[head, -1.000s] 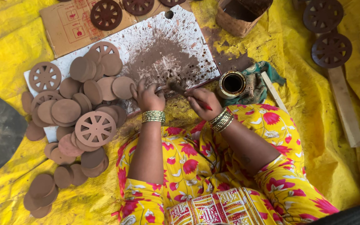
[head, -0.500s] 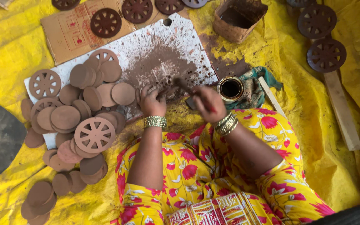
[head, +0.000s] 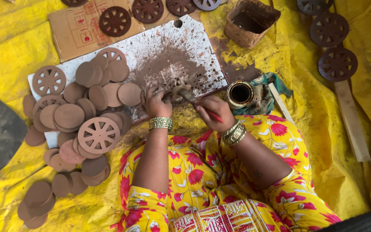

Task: The person sits on the floor and paints wheel-shaped clay discs with brown paint using a brush, coating one side of each disc. They dip the brush in a paint pot, paint a disc, set it with the finished discs, and pick up the next unpainted disc, repeating this cycle.

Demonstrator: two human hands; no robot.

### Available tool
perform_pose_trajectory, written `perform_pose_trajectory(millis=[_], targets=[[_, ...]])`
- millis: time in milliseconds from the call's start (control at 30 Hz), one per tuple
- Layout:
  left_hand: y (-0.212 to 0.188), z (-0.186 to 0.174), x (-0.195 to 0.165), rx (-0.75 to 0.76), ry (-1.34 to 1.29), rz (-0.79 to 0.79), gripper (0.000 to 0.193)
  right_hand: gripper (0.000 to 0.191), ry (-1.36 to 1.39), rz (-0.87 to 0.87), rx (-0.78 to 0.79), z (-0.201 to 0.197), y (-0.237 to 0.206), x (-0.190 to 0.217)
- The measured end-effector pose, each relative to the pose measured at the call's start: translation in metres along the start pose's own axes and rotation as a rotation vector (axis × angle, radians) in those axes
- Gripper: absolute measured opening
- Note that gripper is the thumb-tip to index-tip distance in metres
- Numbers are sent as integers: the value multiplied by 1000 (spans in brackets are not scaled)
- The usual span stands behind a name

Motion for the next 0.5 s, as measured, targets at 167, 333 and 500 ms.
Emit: perform_pose_trajectory(millis=[167, 333, 500], targets=[[0, -1, 2, -43, 3, 17, 19, 11, -148, 185, 36, -3, 0, -21], [-1, 6, 5, -22, 20, 10, 20, 11, -35, -64, 4, 4, -4, -7], [-1, 1, 4, -32, -7, 14, 21, 13, -109, 206, -23, -8, -4, -36]])
Point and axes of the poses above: each hand's wrist, its own y-axis towards the middle knuckle, its own z-axis out of the palm, x = y × z, the point moved 6 cm from there along y, towards the middle knuckle, and after that the axes turned 10 degrees about -z, right-handed, at the moved point
